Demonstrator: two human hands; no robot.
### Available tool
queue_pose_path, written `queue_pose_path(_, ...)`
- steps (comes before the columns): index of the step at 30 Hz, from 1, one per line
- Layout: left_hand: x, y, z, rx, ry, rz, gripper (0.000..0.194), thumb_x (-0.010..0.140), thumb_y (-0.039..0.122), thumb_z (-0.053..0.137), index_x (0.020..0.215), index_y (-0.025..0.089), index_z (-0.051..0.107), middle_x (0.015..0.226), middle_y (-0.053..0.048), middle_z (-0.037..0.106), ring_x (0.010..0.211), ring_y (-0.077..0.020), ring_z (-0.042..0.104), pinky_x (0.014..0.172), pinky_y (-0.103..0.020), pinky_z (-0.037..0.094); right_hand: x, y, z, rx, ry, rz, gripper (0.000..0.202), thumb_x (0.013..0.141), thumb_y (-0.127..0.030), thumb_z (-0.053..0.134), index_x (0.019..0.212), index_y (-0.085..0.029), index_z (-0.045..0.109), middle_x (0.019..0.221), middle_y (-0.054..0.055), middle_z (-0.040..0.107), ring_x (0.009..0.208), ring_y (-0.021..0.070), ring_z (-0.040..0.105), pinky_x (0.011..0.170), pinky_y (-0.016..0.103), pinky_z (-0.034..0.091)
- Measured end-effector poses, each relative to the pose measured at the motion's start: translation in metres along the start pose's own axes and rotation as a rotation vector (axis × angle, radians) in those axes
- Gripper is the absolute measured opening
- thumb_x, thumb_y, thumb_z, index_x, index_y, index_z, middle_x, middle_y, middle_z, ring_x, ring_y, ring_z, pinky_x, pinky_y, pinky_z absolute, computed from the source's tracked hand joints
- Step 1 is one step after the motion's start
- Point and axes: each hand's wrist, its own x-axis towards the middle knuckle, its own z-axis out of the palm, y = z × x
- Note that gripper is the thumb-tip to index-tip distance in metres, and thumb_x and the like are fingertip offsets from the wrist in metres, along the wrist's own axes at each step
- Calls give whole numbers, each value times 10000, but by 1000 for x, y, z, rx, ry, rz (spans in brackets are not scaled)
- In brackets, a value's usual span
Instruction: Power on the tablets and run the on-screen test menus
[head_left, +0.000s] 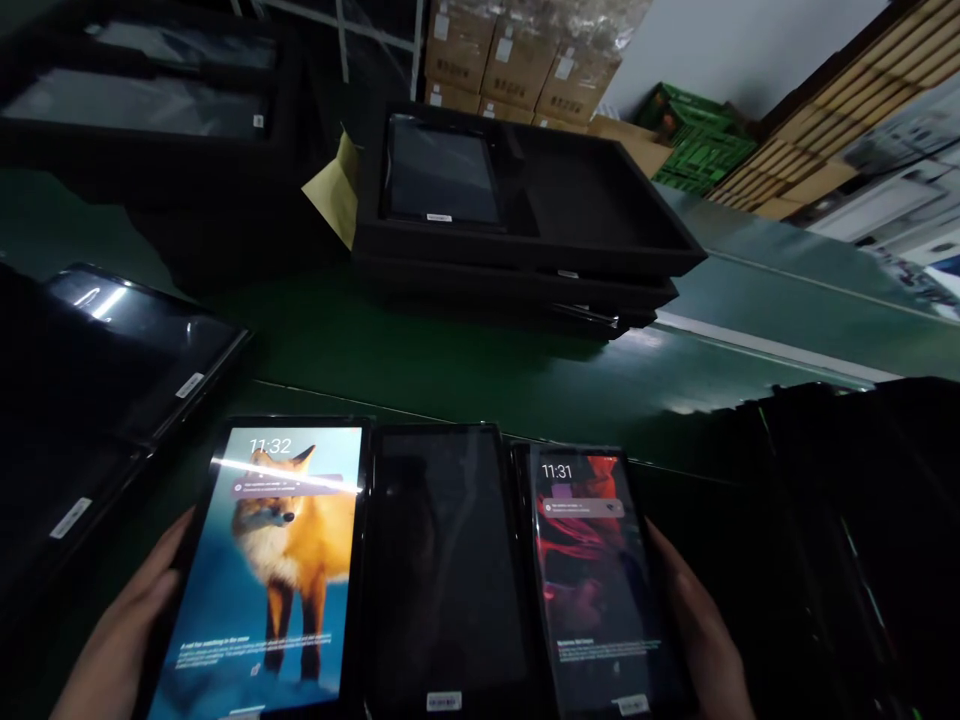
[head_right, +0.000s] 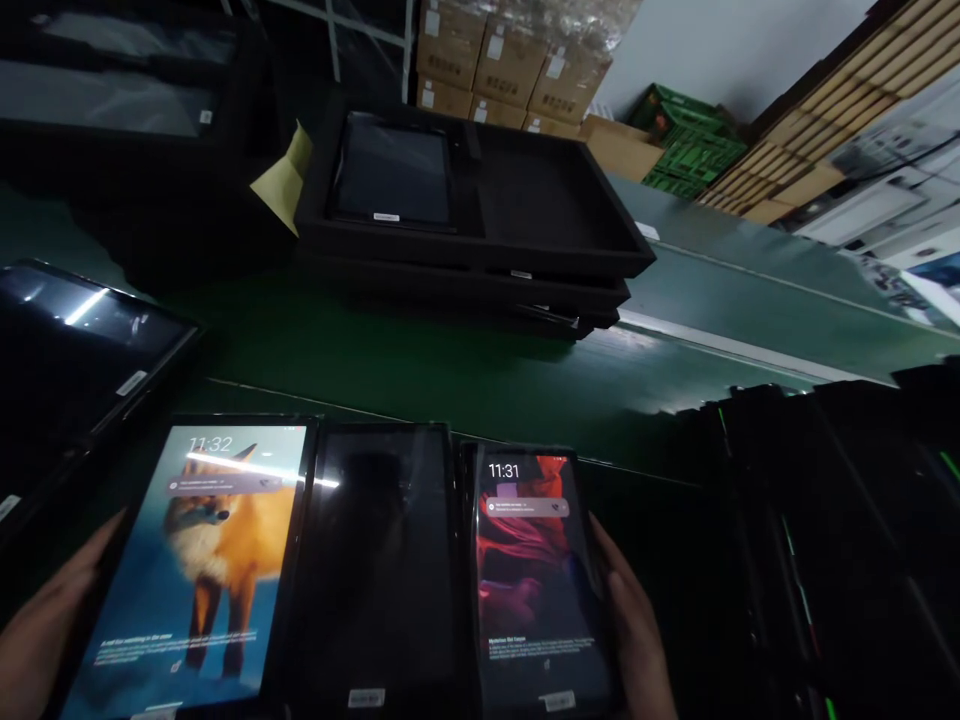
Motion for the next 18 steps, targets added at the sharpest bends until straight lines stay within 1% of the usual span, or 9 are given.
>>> queue_pose_path(1,1,3,4,-85,-6,-28,453,780,609,648,1225,531,681,1428,175,590,1435,-268,441,1220,-388,342,1,-1,4,35,-23,-2,650,848,-609,613,1417,-298,576,1512,39,547,1433,357,449,1161,538,398)
queue_pose_path(3,7,20,14,-243,1,-63,392,728,547,740,1114,482,752,1404,155,617,1461,-250,407,1247,-338,268,7,-8,12,61,-50,-20,635,866,-578,597,1429,-284,571,1499,51,559,1407,355,487,1121,521,449)
queue_pose_path(5,17,42,23,-342,13,-91,387,680,511,790,1058,429,781,1367,118,653,1457,-250,416,1250,-345,256,16,-15,17,70,-66,-53,663,848,-571,618,1430,-257,574,1477,75,579,1383,362,513,1122,517,448)
queue_pose_path(8,41,69,37,-383,-10,-100,615,569,410,856,1169,320,756,1393,47,640,1466,-305,391,1240,-416,267,31,-23,22,50,-106,-135,707,787,-539,689,1419,-241,579,1489,78,567,1420,352,471,1192,497,361)
queue_pose_path(10,57,81,44,-351,-63,-60,761,559,350,851,1296,249,689,1443,6,592,1470,-330,370,1223,-437,283,37,-25,24,35,-134,-190,737,742,-502,721,1417,-248,572,1510,65,547,1443,337,441,1211,477,330)
queue_pose_path(12,70,88,48,-313,-137,-16,824,597,322,828,1387,222,615,1478,-5,554,1466,-316,373,1212,-414,292,43,-27,25,-7,-143,-212,787,700,-471,752,1432,-266,549,1502,61,554,1419,331,471,1176,475,379)
queue_pose_path(15,79,91,49,-267,-204,47,847,622,306,812,1430,225,571,1496,17,536,1465,-259,384,1193,-318,303,53,-32,27,-169,-81,-253,833,601,-487,815,1371,-265,587,1403,90,633,1309,341,572,1059,474,494)
queue_pose_path(16,81,91,49,-255,-207,60,862,618,306,813,1439,229,563,1492,23,543,1461,-244,393,1178,-287,317,56,-35,27,-219,-44,-270,795,590,-514,814,1315,-251,624,1342,104,668,1259,346,605,1021,476,517)
queue_pose_path(18,81,89,48,-223,-203,63,914,592,314,828,1457,241,544,1451,21,593,1423,-233,456,1124,-239,384,58,-43,28,-267,49,-297,686,638,-580,767,1211,-214,671,1236,134,704,1158,351,650,959,497,542)
